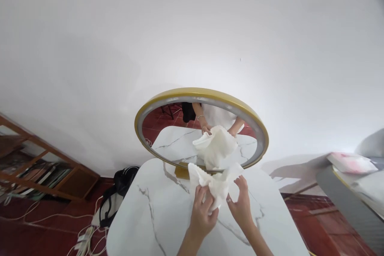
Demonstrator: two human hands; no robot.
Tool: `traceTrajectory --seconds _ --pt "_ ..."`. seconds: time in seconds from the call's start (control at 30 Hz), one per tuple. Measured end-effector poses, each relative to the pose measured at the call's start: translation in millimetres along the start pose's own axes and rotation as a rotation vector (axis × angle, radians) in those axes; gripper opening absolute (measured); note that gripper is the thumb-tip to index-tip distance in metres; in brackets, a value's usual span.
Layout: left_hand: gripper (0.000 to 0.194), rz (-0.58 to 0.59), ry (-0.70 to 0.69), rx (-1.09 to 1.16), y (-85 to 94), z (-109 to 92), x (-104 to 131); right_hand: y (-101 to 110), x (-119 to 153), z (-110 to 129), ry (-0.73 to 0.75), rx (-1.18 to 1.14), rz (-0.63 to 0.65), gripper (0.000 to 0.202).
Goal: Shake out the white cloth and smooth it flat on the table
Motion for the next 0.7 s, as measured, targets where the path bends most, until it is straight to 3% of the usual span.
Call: traceTrajectory --seconds 0.07,0.17,0.27,0.33,0.43,0.6,0.7 --pt "0.03 0.051 -0.029 -0.03 5.3 -3.4 17.7 17.1 7.4 -11.3 -0.128 -0.08 0.016 0.073" --pt "0.032 0.101 -0.087 -0.06 12.1 -5.8 39.1 29.3 13.6 -8.0 -0.149 -0.193 0.22 0.072" --pt "0.029 0.141 -0.084 -0.025 14.4 -4.4 52.7 39.2 21.5 2.9 -0.179 -0.252 0.41 0.041" --pt "0.024 0.158 -0.01 0.022 14.4 0.8 57.8 44.0 26.2 5.4 -0.263 -0.258 0.461 0.025" --pt "0.016 0.146 0.163 0.115 15.6 14.2 65.4 43.2 33.8 2.0 -0.38 -0.212 0.472 0.029" --pt "0.001 0.124 0.397 0.158 17.9 38.2 92.7 23.9 64.3 -21.0 -0.438 -0.09 0.515 0.014" --pt "0.012 0.158 0.494 0.149 17.2 48.7 114.7 13.0 94.3 -37.3 -0.427 0.069 0.605 0.009"
Point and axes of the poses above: each hand's wrist, its own x-axis away from the middle knuckle, its own y-axis out of the back of the hand, z = x × y, the point moved 10 cm from there along -x, towards the middle knuckle, and after that the axes turned 1 degree about -y, right-handed, at the moved point
